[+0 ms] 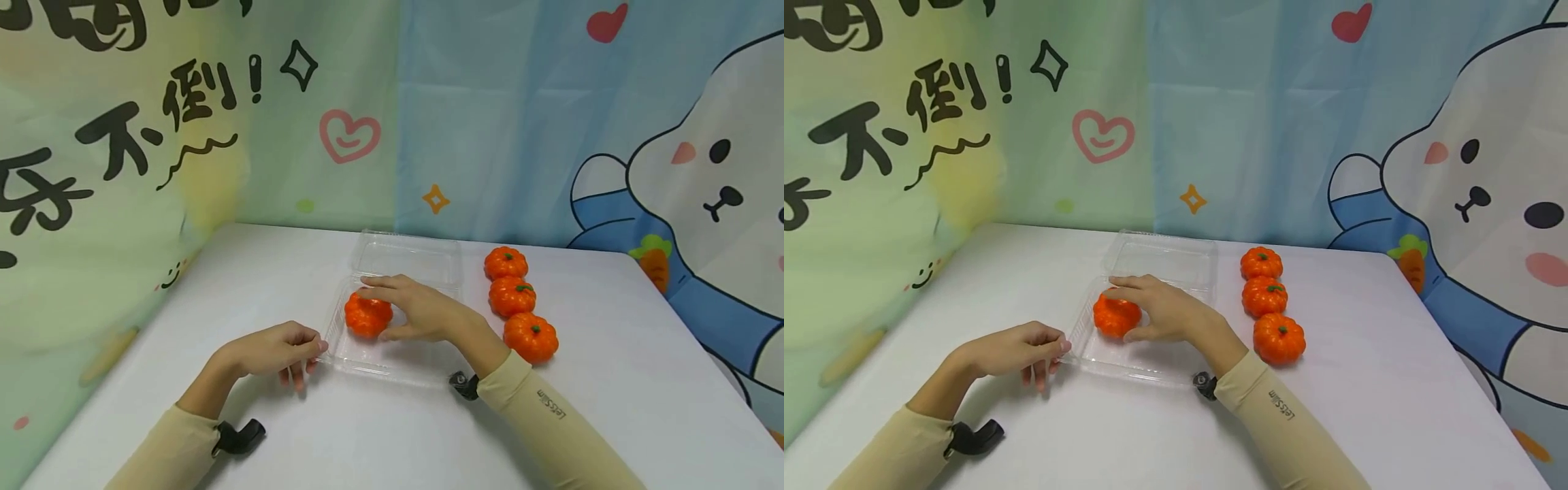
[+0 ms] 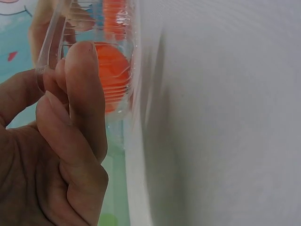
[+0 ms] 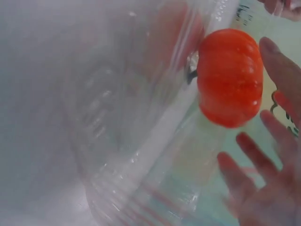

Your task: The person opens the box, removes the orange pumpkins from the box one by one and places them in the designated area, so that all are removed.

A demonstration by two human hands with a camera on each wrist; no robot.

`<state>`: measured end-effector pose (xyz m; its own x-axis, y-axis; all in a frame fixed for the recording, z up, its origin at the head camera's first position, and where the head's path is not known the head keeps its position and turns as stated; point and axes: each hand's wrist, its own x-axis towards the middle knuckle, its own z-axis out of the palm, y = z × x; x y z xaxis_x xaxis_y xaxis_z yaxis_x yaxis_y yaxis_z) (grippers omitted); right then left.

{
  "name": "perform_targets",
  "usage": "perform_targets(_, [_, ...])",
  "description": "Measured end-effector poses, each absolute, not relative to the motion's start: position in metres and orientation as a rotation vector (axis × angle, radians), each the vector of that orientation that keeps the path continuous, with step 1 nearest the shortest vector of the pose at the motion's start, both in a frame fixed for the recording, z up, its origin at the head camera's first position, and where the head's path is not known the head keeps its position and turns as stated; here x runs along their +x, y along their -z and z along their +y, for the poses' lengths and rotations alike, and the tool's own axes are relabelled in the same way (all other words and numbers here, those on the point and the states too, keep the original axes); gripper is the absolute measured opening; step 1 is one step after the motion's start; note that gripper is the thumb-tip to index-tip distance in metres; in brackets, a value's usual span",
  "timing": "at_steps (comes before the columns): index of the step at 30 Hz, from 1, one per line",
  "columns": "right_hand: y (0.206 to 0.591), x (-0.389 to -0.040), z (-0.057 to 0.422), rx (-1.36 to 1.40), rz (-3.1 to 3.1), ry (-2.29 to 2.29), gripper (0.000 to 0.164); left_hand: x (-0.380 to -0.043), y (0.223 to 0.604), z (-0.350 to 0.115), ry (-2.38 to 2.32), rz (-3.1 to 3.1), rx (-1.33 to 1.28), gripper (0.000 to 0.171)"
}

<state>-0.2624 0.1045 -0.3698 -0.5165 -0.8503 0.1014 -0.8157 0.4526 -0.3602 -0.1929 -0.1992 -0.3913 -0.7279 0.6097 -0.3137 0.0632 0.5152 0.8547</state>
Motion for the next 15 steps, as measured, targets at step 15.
perform_targets(15, [0.3784, -0.2592, 0.0968, -1.566, 2.612, 0.611, 0.068, -0.1908, 0.3927, -0.2018, -1.189, 2.171, 0.551, 0.043])
